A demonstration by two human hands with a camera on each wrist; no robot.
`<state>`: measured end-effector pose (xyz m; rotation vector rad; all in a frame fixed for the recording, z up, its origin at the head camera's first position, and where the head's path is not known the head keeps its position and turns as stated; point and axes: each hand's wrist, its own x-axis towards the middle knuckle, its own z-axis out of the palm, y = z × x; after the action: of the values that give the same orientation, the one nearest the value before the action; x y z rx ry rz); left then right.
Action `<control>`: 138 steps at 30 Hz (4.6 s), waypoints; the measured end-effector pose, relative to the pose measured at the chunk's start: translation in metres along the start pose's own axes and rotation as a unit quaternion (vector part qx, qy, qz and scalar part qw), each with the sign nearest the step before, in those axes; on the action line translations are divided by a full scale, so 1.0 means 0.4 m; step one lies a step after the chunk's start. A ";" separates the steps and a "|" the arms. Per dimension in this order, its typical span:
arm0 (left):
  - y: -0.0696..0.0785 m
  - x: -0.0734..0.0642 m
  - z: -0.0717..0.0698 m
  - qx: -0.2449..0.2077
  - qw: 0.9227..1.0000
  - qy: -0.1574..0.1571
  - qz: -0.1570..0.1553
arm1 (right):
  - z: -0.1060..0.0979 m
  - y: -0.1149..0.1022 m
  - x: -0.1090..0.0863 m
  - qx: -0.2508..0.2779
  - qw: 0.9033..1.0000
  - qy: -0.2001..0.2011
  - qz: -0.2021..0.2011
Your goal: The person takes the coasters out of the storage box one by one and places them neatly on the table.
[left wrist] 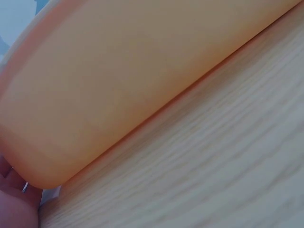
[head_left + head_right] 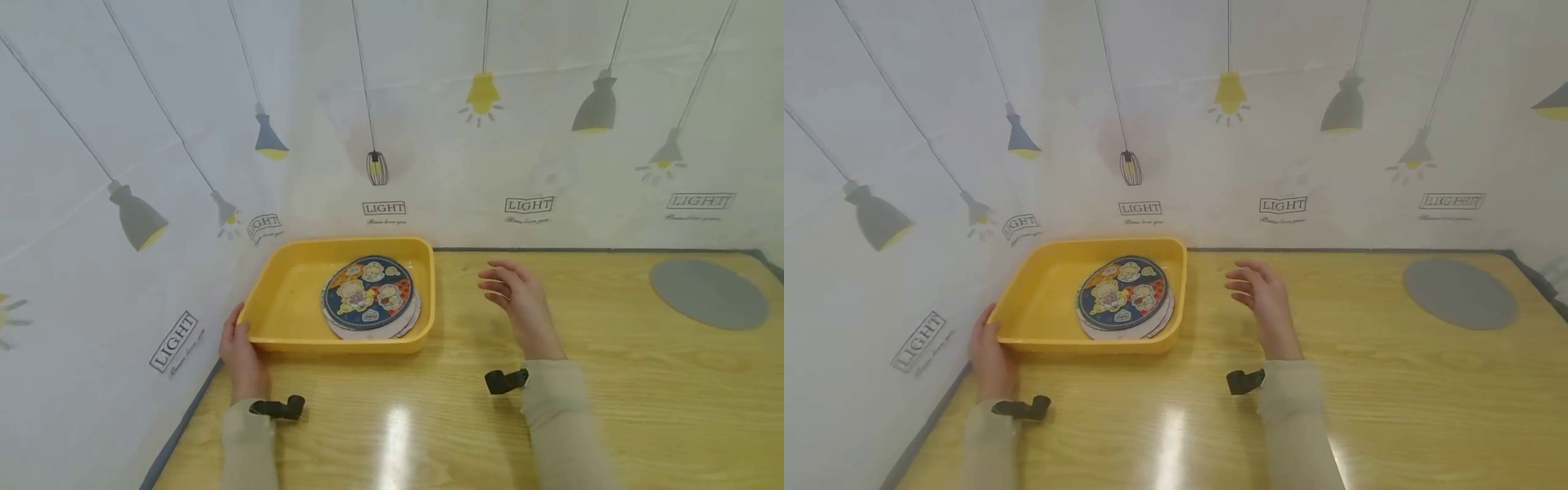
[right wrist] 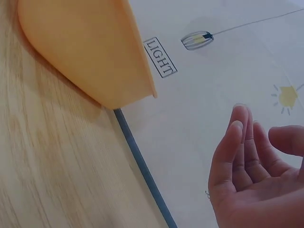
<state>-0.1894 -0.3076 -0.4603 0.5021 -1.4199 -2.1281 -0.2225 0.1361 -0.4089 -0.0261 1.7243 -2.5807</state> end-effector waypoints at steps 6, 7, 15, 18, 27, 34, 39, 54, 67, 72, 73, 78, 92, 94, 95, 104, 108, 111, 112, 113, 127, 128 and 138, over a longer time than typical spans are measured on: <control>0.016 -0.004 -0.007 0.006 1.000 -0.008 -0.008 | 0.024 0.021 -0.003 0.002 1.000 0.006 0.011; 0.016 -0.004 -0.008 0.008 1.000 -0.009 -0.011 | 0.023 0.025 -0.005 0.012 1.000 0.010 0.012; 0.005 -0.003 -0.020 0.027 1.000 0.003 -0.003 | 0.063 0.045 -0.003 0.077 0.997 -0.010 0.006; -0.005 -0.004 -0.017 0.034 0.999 0.005 -0.008 | 0.076 0.045 0.000 0.058 0.998 -0.013 0.009; -0.002 0.002 -0.003 0.030 0.999 0.005 0.015 | 0.067 0.018 0.013 0.048 0.999 -0.005 0.007; -0.001 0.008 -0.010 0.029 0.999 0.002 0.021 | 0.114 0.012 0.009 0.055 0.998 -0.033 -0.005; 0.008 0.012 -0.005 0.029 0.999 0.003 0.022 | 0.162 0.020 0.004 0.032 0.998 -0.047 0.005; 0.007 0.004 -0.008 0.032 0.999 0.005 0.012 | 0.180 0.053 0.002 -0.017 0.995 -0.092 0.039; 0.000 0.002 -0.007 0.039 0.999 0.003 0.018 | 0.169 0.052 0.005 -0.053 0.994 -0.091 0.042; -0.002 0.006 -0.011 0.035 0.999 0.010 0.023 | 0.182 0.058 0.001 -0.070 0.991 -0.104 0.047; -0.003 0.006 -0.011 0.037 0.999 0.008 0.022 | 0.185 0.060 0.000 -0.072 0.991 -0.104 0.046; -0.005 0.009 -0.010 0.044 0.999 0.004 0.028 | 0.202 0.069 -0.002 -0.101 0.987 -0.113 0.056; -0.001 0.006 -0.009 0.044 0.999 0.016 0.026 | 0.245 0.080 -0.004 -0.111 0.979 -0.155 0.077; -0.003 0.005 -0.009 0.049 0.998 0.013 0.022 | 0.250 0.083 -0.003 -0.104 0.980 -0.150 0.081; -0.004 0.005 -0.008 0.051 0.998 0.010 0.025 | 0.251 0.084 -0.002 -0.103 0.981 -0.144 0.081; -0.017 0.007 -0.006 0.032 0.999 0.001 0.027 | 0.240 0.083 0.001 -0.088 0.980 -0.164 0.071; -0.020 0.004 -0.009 0.037 0.999 0.008 0.034 | 0.232 0.076 0.011 -0.048 0.978 -0.178 0.096; -0.010 0.006 -0.008 0.038 0.998 0.011 0.042 | 0.236 0.067 0.024 -0.018 0.974 -0.181 0.132; -0.008 0.007 -0.007 0.036 0.998 0.011 0.041 | 0.238 0.063 0.027 -0.012 0.973 -0.179 0.144; -0.006 0.006 -0.004 0.034 0.999 0.009 0.039 | 0.239 0.060 0.031 -0.009 0.972 -0.173 0.157; -0.003 0.006 -0.003 0.043 0.998 0.004 0.041 | 0.313 0.083 0.067 -0.101 0.977 -0.123 0.142; -0.003 0.008 -0.004 0.042 0.998 0.006 0.044 | 0.313 0.087 0.068 -0.101 0.976 -0.130 0.141; -0.005 0.012 -0.005 0.053 0.998 0.011 0.038 | 0.334 0.130 0.077 -0.157 0.976 -0.107 0.103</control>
<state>-0.1924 -0.3113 -0.4631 0.5031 -1.5206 -1.9905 -0.2474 -0.0084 -0.4059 -0.1226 1.9169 -2.0591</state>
